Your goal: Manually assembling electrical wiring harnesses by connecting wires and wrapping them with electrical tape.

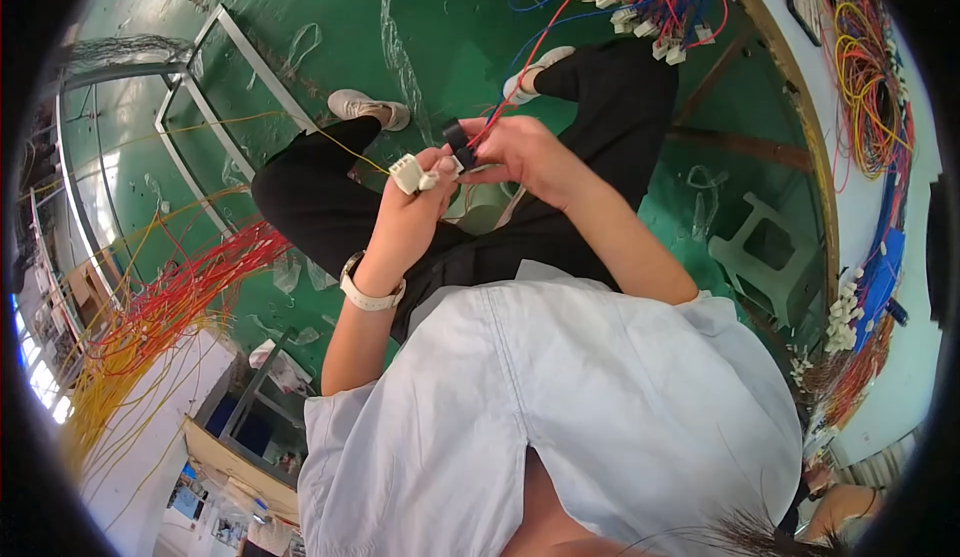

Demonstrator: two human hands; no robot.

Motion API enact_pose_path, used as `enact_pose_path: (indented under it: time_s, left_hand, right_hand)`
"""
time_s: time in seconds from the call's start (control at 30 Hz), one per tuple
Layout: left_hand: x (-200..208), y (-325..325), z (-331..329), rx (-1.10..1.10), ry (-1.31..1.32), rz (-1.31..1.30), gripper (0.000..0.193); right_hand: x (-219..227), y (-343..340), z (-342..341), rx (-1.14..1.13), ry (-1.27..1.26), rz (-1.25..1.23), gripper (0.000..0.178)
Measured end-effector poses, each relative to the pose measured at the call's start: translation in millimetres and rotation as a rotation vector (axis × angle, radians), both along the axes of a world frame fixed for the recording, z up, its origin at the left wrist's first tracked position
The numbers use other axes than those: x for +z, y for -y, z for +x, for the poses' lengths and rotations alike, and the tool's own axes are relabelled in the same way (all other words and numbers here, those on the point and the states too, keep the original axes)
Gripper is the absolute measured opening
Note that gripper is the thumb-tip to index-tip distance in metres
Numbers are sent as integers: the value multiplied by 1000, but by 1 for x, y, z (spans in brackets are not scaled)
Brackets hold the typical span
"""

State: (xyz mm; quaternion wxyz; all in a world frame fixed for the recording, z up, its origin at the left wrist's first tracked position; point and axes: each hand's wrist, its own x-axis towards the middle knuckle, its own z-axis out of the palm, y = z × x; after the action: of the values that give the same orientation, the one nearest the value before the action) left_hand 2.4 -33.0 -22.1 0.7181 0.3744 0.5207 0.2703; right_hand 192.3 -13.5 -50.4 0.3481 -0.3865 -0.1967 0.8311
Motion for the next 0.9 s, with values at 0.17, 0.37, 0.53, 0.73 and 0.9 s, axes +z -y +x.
enact_pose_path:
  time_s: [0.17,0.37,0.53,0.73,0.9]
  left_hand:
    - [12,4,12,-145,-150,158,15]
    - [3,4,4,-126,-123,26,8]
    - [9,-2,5,-145,-309,208,9]
    - [-1,2,11,78,11,54,16]
    - [16,-3,-3,128,223,-321,18]
  right_hand:
    - [12,-8,-2,105,469,153,37]
    - [11,-11,-2,-61,146,228,28]
    - [16,-9,18,208,37,109,21]
    - [8,2,10,104,215,307,42]
    - [29,8,10,92,456,513,46]
